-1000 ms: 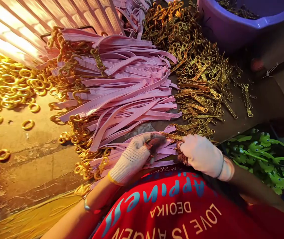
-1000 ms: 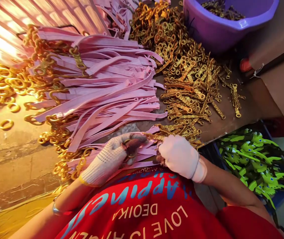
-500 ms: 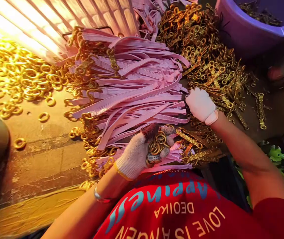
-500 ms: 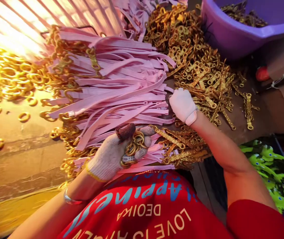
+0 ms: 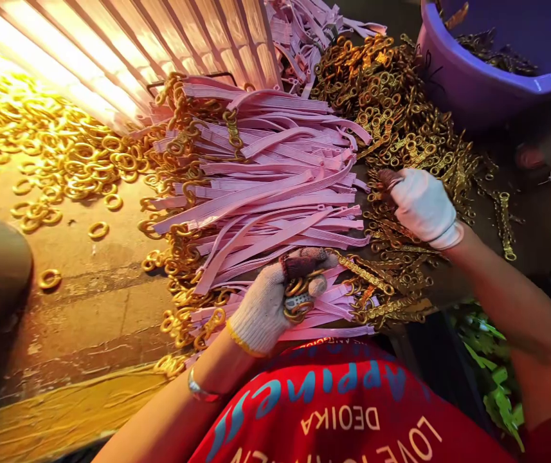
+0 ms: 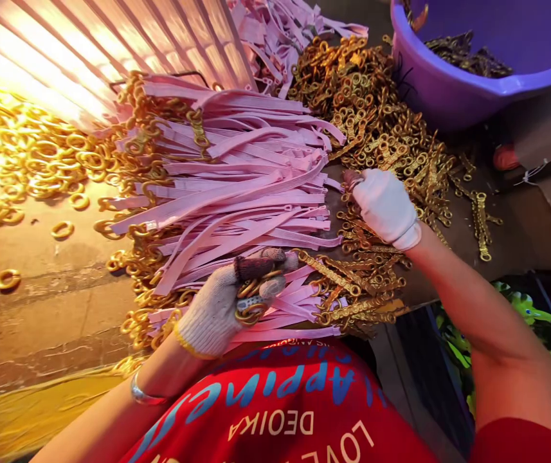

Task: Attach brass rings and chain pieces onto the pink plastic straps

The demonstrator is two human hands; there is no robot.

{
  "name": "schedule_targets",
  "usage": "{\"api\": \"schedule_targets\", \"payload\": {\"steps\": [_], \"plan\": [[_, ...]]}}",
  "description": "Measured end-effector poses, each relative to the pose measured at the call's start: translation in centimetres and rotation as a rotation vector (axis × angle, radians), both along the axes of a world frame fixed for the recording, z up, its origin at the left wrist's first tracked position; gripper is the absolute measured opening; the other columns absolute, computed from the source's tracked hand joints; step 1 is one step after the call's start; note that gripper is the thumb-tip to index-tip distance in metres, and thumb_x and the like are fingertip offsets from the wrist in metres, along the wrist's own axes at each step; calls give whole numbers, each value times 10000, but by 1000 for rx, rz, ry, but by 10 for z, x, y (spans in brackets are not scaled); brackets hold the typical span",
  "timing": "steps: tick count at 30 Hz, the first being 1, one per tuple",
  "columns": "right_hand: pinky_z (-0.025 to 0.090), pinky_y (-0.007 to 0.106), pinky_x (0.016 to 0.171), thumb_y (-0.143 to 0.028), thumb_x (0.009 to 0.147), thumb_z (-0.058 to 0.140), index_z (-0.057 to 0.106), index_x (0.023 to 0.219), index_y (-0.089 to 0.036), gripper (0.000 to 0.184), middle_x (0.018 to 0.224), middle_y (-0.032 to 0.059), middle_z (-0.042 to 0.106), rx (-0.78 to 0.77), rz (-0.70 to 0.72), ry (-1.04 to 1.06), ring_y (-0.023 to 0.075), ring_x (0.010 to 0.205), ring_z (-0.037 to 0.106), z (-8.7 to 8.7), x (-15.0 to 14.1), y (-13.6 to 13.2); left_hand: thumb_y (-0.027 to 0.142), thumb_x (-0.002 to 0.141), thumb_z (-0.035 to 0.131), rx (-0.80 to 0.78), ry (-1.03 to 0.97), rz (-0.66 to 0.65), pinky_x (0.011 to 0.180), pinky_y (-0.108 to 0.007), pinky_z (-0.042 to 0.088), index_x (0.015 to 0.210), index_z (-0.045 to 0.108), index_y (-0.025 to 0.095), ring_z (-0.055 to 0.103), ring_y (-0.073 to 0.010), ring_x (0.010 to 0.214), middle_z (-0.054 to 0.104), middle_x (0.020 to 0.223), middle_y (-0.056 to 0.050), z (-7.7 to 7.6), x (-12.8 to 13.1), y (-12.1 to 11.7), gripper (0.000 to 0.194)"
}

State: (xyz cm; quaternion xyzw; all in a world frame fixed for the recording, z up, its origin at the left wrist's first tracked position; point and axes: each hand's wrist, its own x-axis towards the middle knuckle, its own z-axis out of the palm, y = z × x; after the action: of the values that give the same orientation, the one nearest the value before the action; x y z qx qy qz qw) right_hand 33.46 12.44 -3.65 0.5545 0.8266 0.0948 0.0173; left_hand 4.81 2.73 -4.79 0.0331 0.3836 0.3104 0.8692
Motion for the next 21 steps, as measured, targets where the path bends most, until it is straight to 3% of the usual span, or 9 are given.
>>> {"api": "schedule_targets", "payload": {"steps": [3,6,10,14,17,21], "plan": [[473,401,1016,-264,989,526,582,1377,-100,425,1233,160,690,143,-63,254,265,1134,626,13,28,-4,108,919,520,28,38,0,292,-123,405,992,705,81,579,-108,457,657,678,-78,0,2,-3,201],[482,353,1007,-302,996,555,631,1303,-97,377,1211,162,708,169,-169,383,243,1112,644,21,43,-23,135,947,520,53,76,-20,304,-117,420,933,700,77,561,-90,451,641,684,-69,3,7,-3,189],[506,371,868,-299,986,561,679,1196,-147,285,1088,151,725,21,-266,206,285,1008,661,10,27,-52,161,980,480,8,84,-77,270,-111,378,886,677,71,464,-58,369,597,637,-40,11,17,-1,236],[450,347,727,-101,954,424,657,1146,-96,303,1059,213,674,-53,-343,-92,293,924,643,-10,-4,-59,190,1014,384,-38,0,-43,249,-136,372,930,650,89,480,-80,372,598,655,-47,11,26,1,296],[423,328,673,-111,952,441,628,1195,-87,307,1033,213,673,-80,-391,-79,274,843,649,-15,-10,-58,165,1004,386,-47,-67,52,268,-126,383,921,631,89,562,-92,455,642,774,-84,10,26,2,269],[465,347,723,-225,932,566,647,1210,-119,308,1050,192,702,-118,-409,16,313,901,676,-16,5,-65,150,994,408,-74,-155,150,286,-116,374,910,617,111,565,-88,467,623,760,-66,10,20,7,229]]}}
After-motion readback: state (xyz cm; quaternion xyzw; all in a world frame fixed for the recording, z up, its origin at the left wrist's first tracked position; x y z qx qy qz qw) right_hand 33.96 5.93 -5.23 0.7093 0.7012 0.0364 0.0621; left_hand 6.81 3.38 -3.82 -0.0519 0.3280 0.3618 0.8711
